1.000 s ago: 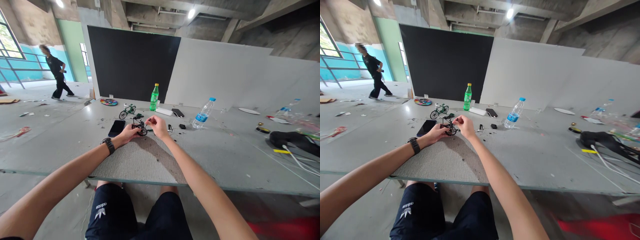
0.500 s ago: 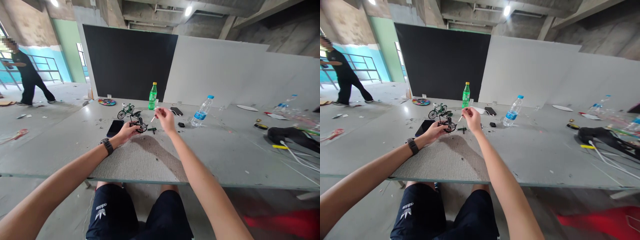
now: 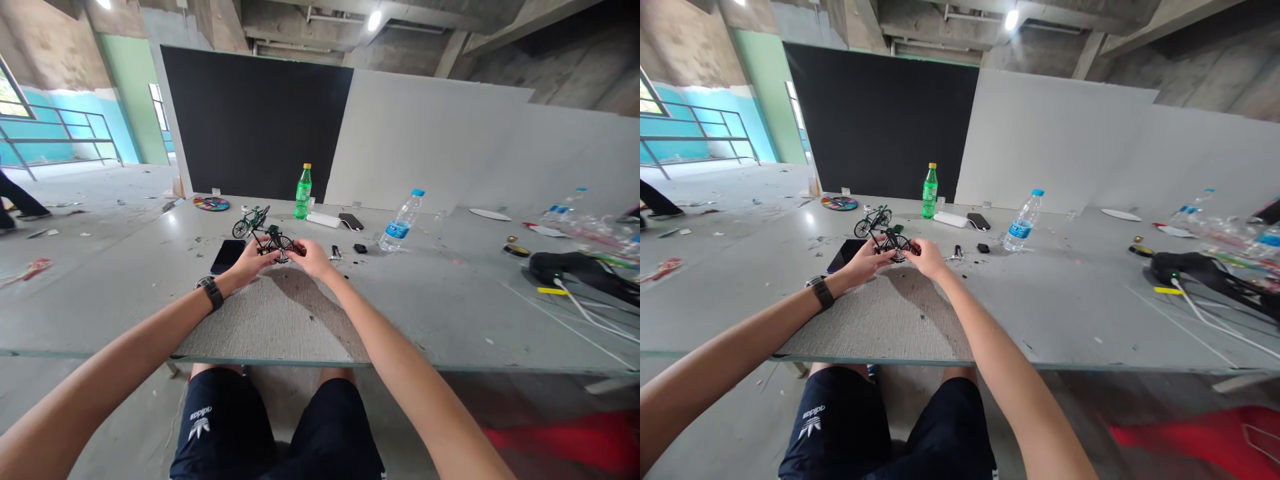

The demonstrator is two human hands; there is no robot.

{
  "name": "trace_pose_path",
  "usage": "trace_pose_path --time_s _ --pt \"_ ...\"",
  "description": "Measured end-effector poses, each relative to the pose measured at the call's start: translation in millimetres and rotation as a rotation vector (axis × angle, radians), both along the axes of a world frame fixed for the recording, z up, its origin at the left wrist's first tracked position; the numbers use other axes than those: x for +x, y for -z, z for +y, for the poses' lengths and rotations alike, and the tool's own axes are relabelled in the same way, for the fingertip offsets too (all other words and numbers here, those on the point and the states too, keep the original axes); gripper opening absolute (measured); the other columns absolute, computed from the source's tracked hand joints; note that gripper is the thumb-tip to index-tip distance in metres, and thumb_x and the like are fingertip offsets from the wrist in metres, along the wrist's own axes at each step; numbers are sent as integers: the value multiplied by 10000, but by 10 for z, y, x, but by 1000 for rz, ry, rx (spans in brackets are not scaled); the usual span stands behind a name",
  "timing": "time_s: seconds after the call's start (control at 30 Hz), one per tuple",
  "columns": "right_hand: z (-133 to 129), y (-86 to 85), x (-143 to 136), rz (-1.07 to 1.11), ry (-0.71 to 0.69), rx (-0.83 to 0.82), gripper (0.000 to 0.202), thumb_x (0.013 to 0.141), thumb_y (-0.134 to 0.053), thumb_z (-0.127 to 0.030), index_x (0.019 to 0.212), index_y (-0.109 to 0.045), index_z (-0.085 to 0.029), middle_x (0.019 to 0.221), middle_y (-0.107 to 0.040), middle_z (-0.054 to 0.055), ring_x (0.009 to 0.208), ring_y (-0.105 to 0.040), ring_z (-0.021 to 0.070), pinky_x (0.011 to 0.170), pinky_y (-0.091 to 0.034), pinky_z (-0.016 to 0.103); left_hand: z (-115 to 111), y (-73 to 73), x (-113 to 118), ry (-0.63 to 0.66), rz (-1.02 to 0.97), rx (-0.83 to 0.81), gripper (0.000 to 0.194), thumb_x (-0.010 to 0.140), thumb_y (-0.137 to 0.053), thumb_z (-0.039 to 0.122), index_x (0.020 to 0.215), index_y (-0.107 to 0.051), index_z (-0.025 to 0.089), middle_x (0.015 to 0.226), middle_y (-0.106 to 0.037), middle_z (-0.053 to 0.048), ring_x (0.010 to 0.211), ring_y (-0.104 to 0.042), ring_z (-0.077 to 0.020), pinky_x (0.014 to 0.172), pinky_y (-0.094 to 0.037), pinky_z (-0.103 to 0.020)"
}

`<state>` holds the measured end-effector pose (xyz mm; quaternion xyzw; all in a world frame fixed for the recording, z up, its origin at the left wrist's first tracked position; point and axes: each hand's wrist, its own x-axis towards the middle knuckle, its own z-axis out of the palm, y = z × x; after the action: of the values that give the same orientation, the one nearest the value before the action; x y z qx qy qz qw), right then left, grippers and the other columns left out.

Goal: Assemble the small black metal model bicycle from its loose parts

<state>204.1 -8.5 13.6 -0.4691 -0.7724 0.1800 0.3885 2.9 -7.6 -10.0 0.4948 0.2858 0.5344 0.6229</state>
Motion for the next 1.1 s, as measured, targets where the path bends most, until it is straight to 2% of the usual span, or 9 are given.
trace_pose_path --time_s 0.1,0.23,0.4,0.53,0.67,0.77,0.9,1.03,1.1 --pt "-18 -7 0 -28 22 83 165 851 -673 -335 787 -611 -196 688 -577 -21 633 -479 141 624 -349 268 -1 13 8 5 54 -25 423 806 -809 208 1119 -526 174 899 -680 -8 778 -673 -113 864 -531 -316" --pt "-48 -55 29 -78 -7 208 58 853 -681 -262 857 -676 -204 800 -623 6 678 -512 144 670 -386 270 -12 -26 6 60 -35 -103 400 855 -774 370 1100 -520 182 924 -686 -45 882 -707 -173 931 -555 -396" --pt "-10 -170 179 -131 -69 189 220 855 -718 -382 1006 -739 -224 910 -645 42 730 -552 166 707 -442 292 12 -64 -14 8 -114 -101 351 848 -771 374 1052 -542 203 947 -695 -41 880 -728 -195 948 -568 -425" --pt "105 -220 467 -97 129 253 373 1005 -472 -413 1014 -760 -177 918 -667 94 813 -579 209 813 -454 347 38 -51 -34 -46 -122 -163 453 845 -770 334 1205 -518 223 944 -701 -40 867 -745 -215 937 -578 -439" --pt "150 -262 684 -132 254 265 413 1015 -443 -428 922 -759 -179 854 -661 99 830 -583 240 802 -437 358 54 -29 -41 -35 -140 -179 496 827 -792 343 1222 -520 216 913 -704 -40 885 -748 -230 947 -576 -450" --pt "108 -331 764 -166 318 175 316 953 -580 -449 821 -692 -184 713 -645 53 693 -555 211 700 -404 330 60 -26 -43 -35 -104 -175 488 839 -775 379 1226 -529 211 931 -721 -68 902 -746 -237 940 -575 -444" --pt "49 -378 833 -295 326 24 227 819 -763 -369 779 -620 -199 712 -667 33 655 -559 177 629 -386 298 68 -24 -47 -44 -79 -172 501 834 -776 391 1234 -528 220 995 -727 -85 906 -749 -238 908 -582 -428" --pt "56 -337 862 -467 177 -232 84 859 -705 -290 870 -685 -209 641 -678 21 589 -585 170 588 -392 294 77 -10 -46 -45 -79 -165 479 831 -779 390 1207 -533 224 997 -725 -82 899 -747 -228 895 -585 -421" --pt "71 -316 855 -533 143 -332 99 887 -667 -280 820 -703 -216 646 -689 31 553 -583 164 569 -382 295 76 -10 -43 -39 -84 -171 461 833 -777 385 1195 -539 226 982 -725 -77 892 -747 -228 902 -582 -422"
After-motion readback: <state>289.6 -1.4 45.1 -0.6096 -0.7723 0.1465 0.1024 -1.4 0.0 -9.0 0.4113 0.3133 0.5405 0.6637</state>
